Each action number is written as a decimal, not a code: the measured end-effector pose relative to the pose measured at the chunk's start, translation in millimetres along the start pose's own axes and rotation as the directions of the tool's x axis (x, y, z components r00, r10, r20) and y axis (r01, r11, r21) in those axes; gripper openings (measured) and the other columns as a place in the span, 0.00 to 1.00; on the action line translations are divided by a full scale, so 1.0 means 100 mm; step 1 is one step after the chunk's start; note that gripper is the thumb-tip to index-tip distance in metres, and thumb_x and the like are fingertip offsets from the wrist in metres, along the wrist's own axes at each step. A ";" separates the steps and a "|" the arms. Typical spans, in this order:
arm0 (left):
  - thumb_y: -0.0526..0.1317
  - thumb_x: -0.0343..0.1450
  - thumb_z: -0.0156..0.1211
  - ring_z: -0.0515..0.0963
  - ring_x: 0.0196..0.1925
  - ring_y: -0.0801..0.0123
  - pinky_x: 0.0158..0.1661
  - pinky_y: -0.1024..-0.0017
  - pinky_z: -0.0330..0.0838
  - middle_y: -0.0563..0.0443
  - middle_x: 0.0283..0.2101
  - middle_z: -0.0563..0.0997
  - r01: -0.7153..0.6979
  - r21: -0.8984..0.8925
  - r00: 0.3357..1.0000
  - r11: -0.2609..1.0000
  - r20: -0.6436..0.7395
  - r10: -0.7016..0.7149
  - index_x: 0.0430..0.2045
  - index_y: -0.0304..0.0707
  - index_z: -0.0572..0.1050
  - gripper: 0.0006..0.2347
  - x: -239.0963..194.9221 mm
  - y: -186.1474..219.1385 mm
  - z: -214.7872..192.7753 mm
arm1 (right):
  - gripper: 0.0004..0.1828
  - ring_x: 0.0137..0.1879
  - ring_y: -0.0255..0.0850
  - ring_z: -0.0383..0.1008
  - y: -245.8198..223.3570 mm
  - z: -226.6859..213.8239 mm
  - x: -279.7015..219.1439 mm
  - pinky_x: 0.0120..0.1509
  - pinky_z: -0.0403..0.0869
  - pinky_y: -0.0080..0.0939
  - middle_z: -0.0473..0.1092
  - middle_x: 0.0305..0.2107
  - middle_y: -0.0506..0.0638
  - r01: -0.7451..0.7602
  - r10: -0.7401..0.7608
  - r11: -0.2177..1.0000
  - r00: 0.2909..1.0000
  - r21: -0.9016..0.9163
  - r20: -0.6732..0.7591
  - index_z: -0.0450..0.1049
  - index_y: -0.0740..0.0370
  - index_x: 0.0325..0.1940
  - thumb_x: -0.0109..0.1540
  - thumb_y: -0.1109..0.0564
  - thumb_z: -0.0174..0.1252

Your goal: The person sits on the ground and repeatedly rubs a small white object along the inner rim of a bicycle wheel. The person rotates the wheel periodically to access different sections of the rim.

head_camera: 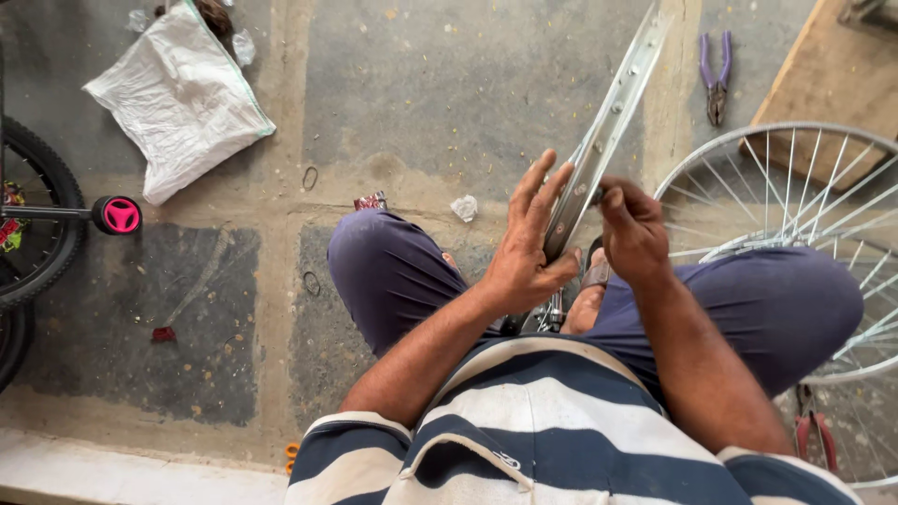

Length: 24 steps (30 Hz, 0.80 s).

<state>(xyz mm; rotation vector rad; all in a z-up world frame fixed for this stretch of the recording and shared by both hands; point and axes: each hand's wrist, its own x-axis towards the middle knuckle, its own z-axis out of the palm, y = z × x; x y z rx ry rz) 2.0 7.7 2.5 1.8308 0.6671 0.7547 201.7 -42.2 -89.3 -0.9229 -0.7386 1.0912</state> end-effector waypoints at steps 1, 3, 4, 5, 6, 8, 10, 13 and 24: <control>0.32 0.64 0.62 0.45 0.84 0.41 0.79 0.49 0.51 0.38 0.82 0.44 -0.006 -0.001 1.000 1.000 -0.005 0.006 0.76 0.46 0.51 0.41 -0.01 -0.01 0.00 | 0.10 0.54 0.36 0.75 0.03 -0.04 0.03 0.63 0.74 0.37 0.77 0.47 0.52 -0.053 0.052 0.997 0.998 0.060 0.024 0.77 0.67 0.55 0.76 0.61 0.52; 0.32 0.64 0.62 0.45 0.85 0.41 0.79 0.47 0.50 0.37 0.82 0.44 -0.023 0.013 1.000 1.000 -0.020 0.023 0.77 0.48 0.52 0.41 -0.03 -0.02 0.02 | 0.13 0.59 0.42 0.76 0.05 -0.11 0.03 0.66 0.74 0.41 0.77 0.50 0.55 0.170 -0.136 0.921 0.984 -0.352 0.118 0.77 0.66 0.57 0.73 0.60 0.50; 0.32 0.63 0.63 0.43 0.84 0.39 0.78 0.45 0.49 0.36 0.81 0.43 -0.022 0.033 1.000 0.999 -0.006 0.022 0.76 0.48 0.52 0.42 -0.06 0.00 0.05 | 0.13 0.60 0.46 0.74 0.03 -0.13 -0.05 0.66 0.74 0.44 0.76 0.51 0.57 0.418 -0.318 0.577 0.906 -0.702 0.278 0.77 0.67 0.57 0.73 0.61 0.49; 0.33 0.63 0.64 0.42 0.83 0.37 0.77 0.43 0.48 0.36 0.81 0.42 -0.028 0.062 1.000 0.998 -0.005 0.028 0.76 0.49 0.51 0.42 -0.04 0.01 0.08 | 0.14 0.62 0.50 0.73 0.02 -0.14 0.00 0.66 0.74 0.46 0.76 0.53 0.59 0.562 -0.398 0.056 0.771 -0.825 0.497 0.76 0.68 0.57 0.72 0.62 0.48; 0.33 0.62 0.64 0.40 0.82 0.36 0.76 0.42 0.47 0.35 0.80 0.41 -0.032 0.091 0.999 0.995 -0.004 0.032 0.75 0.50 0.51 0.43 -0.04 0.01 0.07 | 0.14 0.62 0.51 0.73 0.03 -0.12 0.01 0.66 0.73 0.47 0.75 0.54 0.61 0.545 -0.409 0.076 0.781 -0.835 0.472 0.76 0.68 0.57 0.72 0.62 0.49; 0.34 0.61 0.64 0.42 0.82 0.35 0.74 0.41 0.49 0.36 0.80 0.43 -0.017 0.072 0.999 0.997 -0.028 0.019 0.75 0.52 0.51 0.43 -0.07 0.00 0.05 | 0.12 0.59 0.48 0.73 0.05 -0.14 0.02 0.63 0.73 0.44 0.75 0.50 0.60 0.281 -0.257 0.852 0.960 -0.441 0.113 0.76 0.71 0.58 0.73 0.63 0.53; 0.34 0.61 0.63 0.44 0.82 0.35 0.74 0.42 0.51 0.36 0.81 0.44 0.008 0.038 0.999 0.999 -0.035 -0.006 0.76 0.54 0.51 0.43 -0.05 -0.04 0.02 | 0.11 0.55 0.44 0.74 0.07 -0.22 0.10 0.61 0.75 0.41 0.77 0.47 0.58 -0.142 0.124 0.927 0.990 0.348 0.073 0.76 0.72 0.57 0.73 0.64 0.58; 0.35 0.62 0.60 0.46 0.82 0.36 0.73 0.43 0.54 0.36 0.82 0.44 0.053 -0.007 0.999 0.999 -0.005 -0.053 0.77 0.54 0.50 0.43 -0.11 -0.05 0.03 | 0.13 0.54 0.44 0.77 0.20 -0.28 0.03 0.62 0.77 0.42 0.77 0.47 0.56 -0.079 0.039 0.945 0.991 0.318 0.132 0.74 0.68 0.56 0.67 0.66 0.61; 0.36 0.59 0.63 0.42 0.81 0.33 0.68 0.37 0.54 0.37 0.83 0.39 0.061 -0.039 0.997 0.997 0.060 -0.059 0.76 0.63 0.48 0.46 -0.11 -0.13 0.11 | 0.21 0.53 0.36 0.77 -0.13 -0.09 0.13 0.60 0.74 0.34 0.78 0.45 0.52 -0.349 0.330 0.931 0.930 0.110 0.160 0.72 0.69 0.57 0.59 0.65 0.56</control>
